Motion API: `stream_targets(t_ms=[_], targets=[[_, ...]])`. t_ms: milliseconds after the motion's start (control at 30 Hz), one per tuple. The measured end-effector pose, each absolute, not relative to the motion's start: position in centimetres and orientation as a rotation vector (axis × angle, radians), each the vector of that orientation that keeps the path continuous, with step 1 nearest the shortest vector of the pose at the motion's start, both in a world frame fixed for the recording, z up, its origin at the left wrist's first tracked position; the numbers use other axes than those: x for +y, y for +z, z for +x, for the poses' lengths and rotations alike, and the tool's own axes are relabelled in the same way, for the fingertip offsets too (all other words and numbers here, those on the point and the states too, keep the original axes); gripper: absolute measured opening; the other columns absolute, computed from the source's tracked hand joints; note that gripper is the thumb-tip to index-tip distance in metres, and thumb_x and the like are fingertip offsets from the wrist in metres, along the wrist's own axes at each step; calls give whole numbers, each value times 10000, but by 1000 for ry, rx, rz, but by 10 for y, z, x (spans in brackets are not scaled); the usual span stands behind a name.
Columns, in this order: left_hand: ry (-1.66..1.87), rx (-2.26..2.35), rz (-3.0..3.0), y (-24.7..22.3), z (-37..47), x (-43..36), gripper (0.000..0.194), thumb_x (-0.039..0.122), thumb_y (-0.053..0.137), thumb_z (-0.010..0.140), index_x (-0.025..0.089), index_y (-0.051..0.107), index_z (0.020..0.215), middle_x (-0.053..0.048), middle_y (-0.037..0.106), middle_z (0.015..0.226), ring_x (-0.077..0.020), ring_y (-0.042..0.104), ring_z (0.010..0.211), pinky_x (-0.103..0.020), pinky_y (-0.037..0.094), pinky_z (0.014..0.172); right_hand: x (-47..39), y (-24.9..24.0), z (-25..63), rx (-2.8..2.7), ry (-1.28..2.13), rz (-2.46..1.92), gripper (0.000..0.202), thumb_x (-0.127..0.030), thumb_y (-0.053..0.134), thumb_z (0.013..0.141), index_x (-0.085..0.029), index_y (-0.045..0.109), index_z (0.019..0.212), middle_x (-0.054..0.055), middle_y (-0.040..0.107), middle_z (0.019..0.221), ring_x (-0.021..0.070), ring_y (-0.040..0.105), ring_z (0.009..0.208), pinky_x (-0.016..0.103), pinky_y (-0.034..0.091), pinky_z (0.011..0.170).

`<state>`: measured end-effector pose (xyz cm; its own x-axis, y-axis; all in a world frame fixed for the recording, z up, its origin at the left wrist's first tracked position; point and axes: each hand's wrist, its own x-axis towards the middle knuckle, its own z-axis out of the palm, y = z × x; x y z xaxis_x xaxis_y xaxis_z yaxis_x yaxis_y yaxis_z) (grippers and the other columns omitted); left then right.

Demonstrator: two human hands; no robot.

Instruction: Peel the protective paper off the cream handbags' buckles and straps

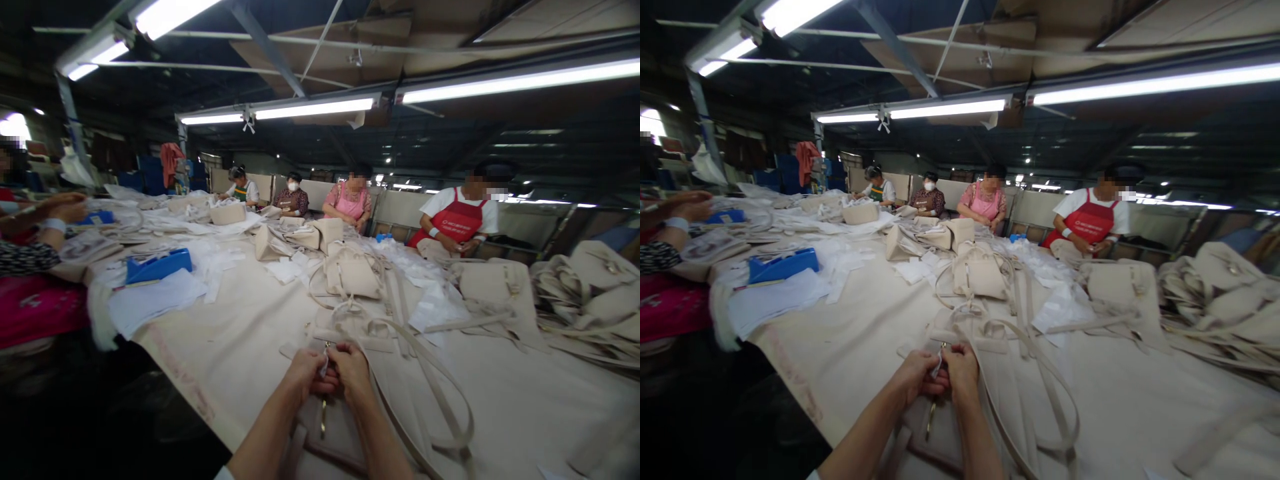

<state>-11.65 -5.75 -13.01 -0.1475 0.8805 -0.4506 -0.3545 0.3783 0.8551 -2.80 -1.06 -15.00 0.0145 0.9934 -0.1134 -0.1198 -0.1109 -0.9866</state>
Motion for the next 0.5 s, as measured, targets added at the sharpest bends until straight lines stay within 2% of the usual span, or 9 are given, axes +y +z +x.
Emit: stream_targets(t_ms=[167, 267, 400, 500], targets=[[1204, 1351, 530, -126, -111, -60, 140, 131, 576, 828, 101, 586, 691, -62, 637, 537, -130, 581, 407, -208, 491, 400, -18, -133, -34, -1019, 1347, -1271, 301, -213, 726, 488, -229, 455, 617, -106, 454, 392, 105, 452, 397, 202, 318, 382], [1232, 1362, 567, -120, -109, -68, 147, 159, 593, 839, 110, 580, 702, -31, 624, 521, -110, 567, 398, -176, 470, 383, -31, -117, -34, -1000, 1367, -1296, 253, -188, 717, 535, -217, 499, 661, -116, 449, 411, 100, 461, 408, 196, 339, 396], [1209, 1326, 635, -114, -113, -67, 158, 100, 555, 837, 111, 573, 681, -13, 618, 513, -89, 556, 387, -150, 469, 386, -62, -94, -4, -1023, 1432, -1258, 328, -222, 766, 548, -176, 625, 840, -72, 590, 530, 124, 564, 472, 206, 398, 436], [1196, 1382, 624, -111, -114, -63, 167, 85, 551, 839, 103, 571, 675, -40, 635, 528, -115, 582, 404, -176, 496, 388, -107, -79, 57, -1248, 1608, -1104, 326, -355, 769, 606, -167, 659, 847, 2, 696, 700, 124, 617, 545, 192, 379, 451]])
